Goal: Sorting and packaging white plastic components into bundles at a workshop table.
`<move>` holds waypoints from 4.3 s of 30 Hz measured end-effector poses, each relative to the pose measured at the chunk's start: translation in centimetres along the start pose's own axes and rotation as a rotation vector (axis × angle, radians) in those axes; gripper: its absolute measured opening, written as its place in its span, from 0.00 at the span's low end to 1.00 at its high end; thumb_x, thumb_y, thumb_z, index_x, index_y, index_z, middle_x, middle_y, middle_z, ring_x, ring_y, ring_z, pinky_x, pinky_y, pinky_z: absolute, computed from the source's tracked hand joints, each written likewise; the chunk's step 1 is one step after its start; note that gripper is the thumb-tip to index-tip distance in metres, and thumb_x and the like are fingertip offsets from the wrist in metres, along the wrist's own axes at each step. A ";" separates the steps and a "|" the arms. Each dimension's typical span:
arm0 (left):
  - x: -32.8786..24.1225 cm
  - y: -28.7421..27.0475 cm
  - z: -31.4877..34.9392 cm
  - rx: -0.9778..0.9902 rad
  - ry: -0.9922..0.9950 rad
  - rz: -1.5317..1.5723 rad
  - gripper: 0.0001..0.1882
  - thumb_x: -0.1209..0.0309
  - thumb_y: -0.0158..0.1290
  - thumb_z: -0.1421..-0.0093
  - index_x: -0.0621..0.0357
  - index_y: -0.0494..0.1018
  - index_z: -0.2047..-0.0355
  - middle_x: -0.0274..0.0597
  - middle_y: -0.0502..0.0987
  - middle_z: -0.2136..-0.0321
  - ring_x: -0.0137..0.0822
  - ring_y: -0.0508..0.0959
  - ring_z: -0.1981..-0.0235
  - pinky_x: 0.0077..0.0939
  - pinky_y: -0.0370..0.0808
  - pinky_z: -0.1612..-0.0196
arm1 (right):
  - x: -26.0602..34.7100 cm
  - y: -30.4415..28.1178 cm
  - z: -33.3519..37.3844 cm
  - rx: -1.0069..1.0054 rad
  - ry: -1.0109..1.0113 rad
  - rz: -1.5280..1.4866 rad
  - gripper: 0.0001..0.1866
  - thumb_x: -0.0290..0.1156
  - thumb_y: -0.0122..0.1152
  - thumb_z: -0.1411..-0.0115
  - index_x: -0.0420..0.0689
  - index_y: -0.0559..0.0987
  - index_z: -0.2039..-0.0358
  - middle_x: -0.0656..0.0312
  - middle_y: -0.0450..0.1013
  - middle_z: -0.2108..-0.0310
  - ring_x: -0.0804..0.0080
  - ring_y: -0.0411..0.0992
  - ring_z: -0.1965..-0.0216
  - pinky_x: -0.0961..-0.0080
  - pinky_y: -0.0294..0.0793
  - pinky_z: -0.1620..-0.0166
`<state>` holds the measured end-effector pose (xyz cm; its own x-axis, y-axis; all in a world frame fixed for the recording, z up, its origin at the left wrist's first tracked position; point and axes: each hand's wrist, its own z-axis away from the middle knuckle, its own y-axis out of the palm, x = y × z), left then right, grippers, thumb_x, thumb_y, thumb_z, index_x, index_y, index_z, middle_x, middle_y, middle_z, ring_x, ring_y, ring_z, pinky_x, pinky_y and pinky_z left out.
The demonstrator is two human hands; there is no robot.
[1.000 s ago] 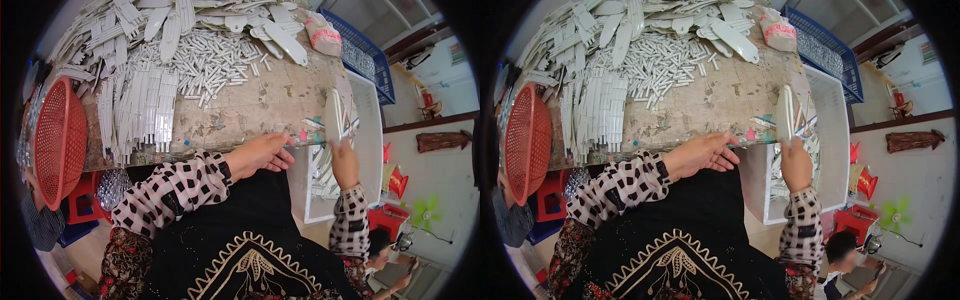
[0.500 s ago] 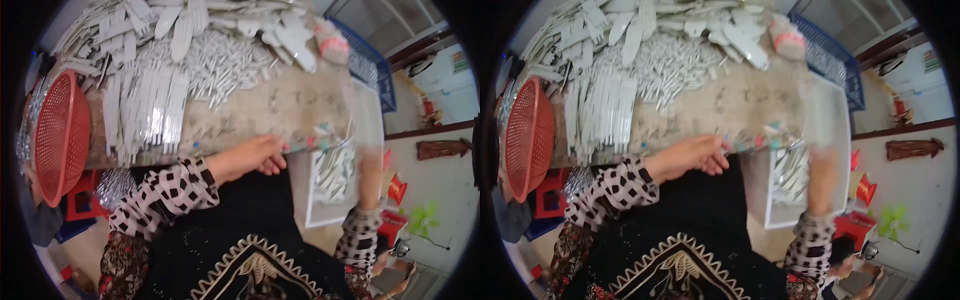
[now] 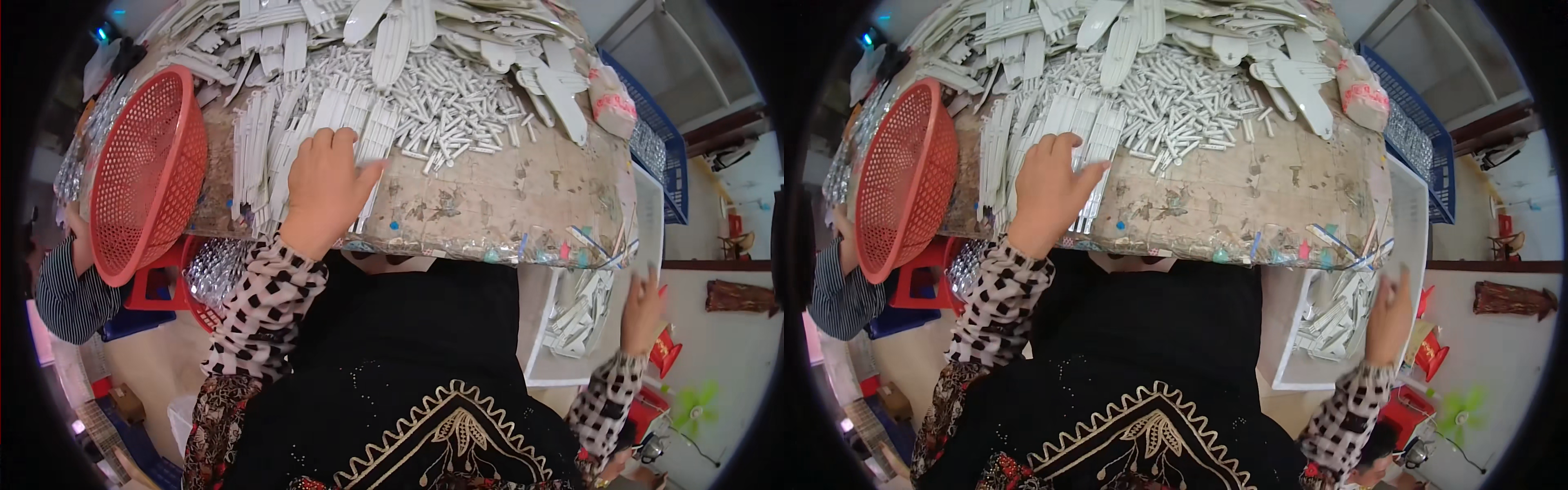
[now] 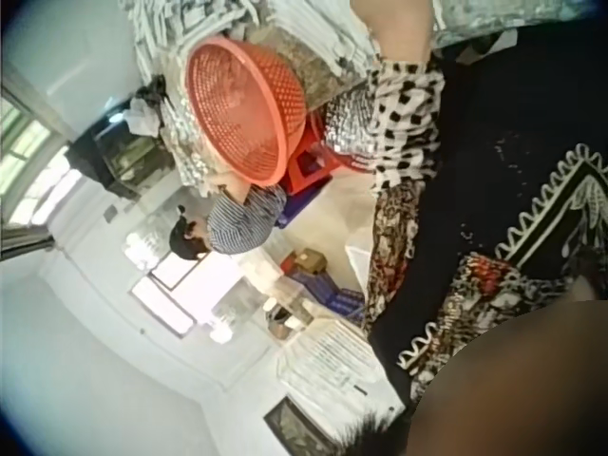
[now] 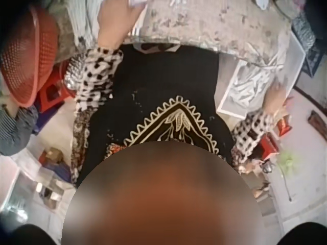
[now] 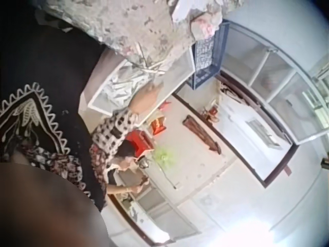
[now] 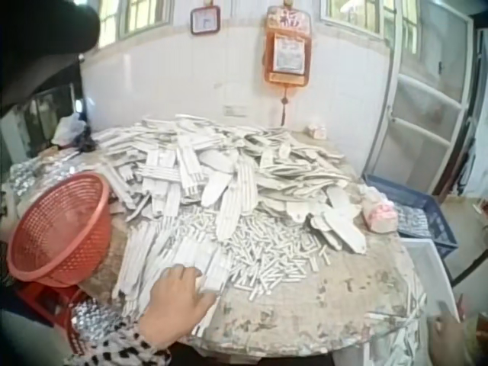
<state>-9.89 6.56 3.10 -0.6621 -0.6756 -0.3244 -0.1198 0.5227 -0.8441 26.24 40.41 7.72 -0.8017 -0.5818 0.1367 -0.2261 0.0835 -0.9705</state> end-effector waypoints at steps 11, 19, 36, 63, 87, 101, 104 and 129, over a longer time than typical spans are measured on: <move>-1.4 1.1 -1.4 0.137 -0.161 -0.033 0.21 0.63 0.61 0.51 0.65 0.69 0.64 0.52 0.73 0.67 0.52 0.74 0.64 0.41 0.73 0.62 | 17.5 9.1 -18.8 -0.075 -0.579 -0.052 0.31 0.38 0.64 0.47 0.39 0.68 0.44 0.45 0.71 0.52 0.50 0.70 0.52 0.63 0.70 0.50; -0.7 -0.7 0.3 0.056 -0.206 0.728 0.28 0.63 0.57 0.45 0.69 0.68 0.48 0.51 0.77 0.64 0.38 0.76 0.72 0.30 0.73 0.69 | 19.0 6.6 -17.5 -0.001 -0.615 -0.115 0.35 0.33 0.65 0.53 0.37 0.66 0.43 0.44 0.69 0.52 0.46 0.69 0.52 0.58 0.69 0.49; -6.6 0.9 1.2 0.687 -0.611 2.090 0.24 0.51 0.42 0.32 0.55 0.64 0.45 0.39 0.74 0.61 0.20 0.70 0.74 0.15 0.70 0.70 | 23.1 4.1 3.8 0.288 -0.743 -0.944 0.34 0.27 0.58 0.42 0.33 0.58 0.37 0.51 0.61 0.57 0.60 0.59 0.56 0.72 0.61 0.50; -7.7 2.0 3.5 0.631 -0.613 1.773 0.23 0.57 0.43 0.31 0.61 0.67 0.45 0.30 0.74 0.64 0.20 0.70 0.69 0.16 0.69 0.66 | 23.1 4.2 6.0 0.447 -0.612 -0.951 0.34 0.25 0.62 0.44 0.32 0.61 0.39 0.53 0.61 0.62 0.61 0.63 0.64 0.74 0.66 0.61; -4.1 0.1 3.6 0.937 -0.213 1.051 0.17 0.61 0.53 0.41 0.63 0.71 0.59 0.48 0.78 0.71 0.42 0.79 0.69 0.33 0.73 0.64 | 24.5 6.8 -2.2 1.174 -0.293 -1.239 0.11 0.29 0.64 0.43 0.38 0.77 0.62 0.69 0.69 0.69 0.80 0.68 0.66 0.80 0.66 0.61; -3.8 -0.2 0.8 0.678 -0.113 0.442 0.12 0.70 0.47 0.42 0.69 0.65 0.63 0.60 0.76 0.76 0.60 0.76 0.72 0.50 0.72 0.66 | 29.2 11.6 -4.9 0.216 -0.611 -0.713 0.10 0.29 0.60 0.42 0.36 0.77 0.63 0.52 0.71 0.71 0.64 0.70 0.71 0.74 0.70 0.66; -4.2 0.1 0.5 0.739 -0.080 0.351 0.13 0.70 0.48 0.41 0.68 0.64 0.62 0.59 0.75 0.77 0.58 0.76 0.73 0.50 0.72 0.67 | 27.9 9.8 -4.1 0.473 -0.547 -0.865 0.07 0.25 0.59 0.42 0.36 0.76 0.63 0.55 0.70 0.72 0.65 0.69 0.70 0.75 0.68 0.66; -5.2 0.2 1.4 0.703 -0.035 0.168 0.08 0.76 0.46 0.45 0.66 0.68 0.65 0.57 0.78 0.75 0.54 0.81 0.69 0.46 0.77 0.66 | 32.3 7.1 -7.6 0.614 -1.077 -0.514 0.13 0.33 0.51 0.37 0.35 0.76 0.65 0.52 0.74 0.72 0.57 0.72 0.68 0.69 0.71 0.64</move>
<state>-5.44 9.41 3.98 -0.6046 -0.6377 -0.4772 0.4930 0.1709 -0.8531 -5.49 28.33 6.75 0.1943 -0.8040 0.5621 0.1426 -0.5438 -0.8270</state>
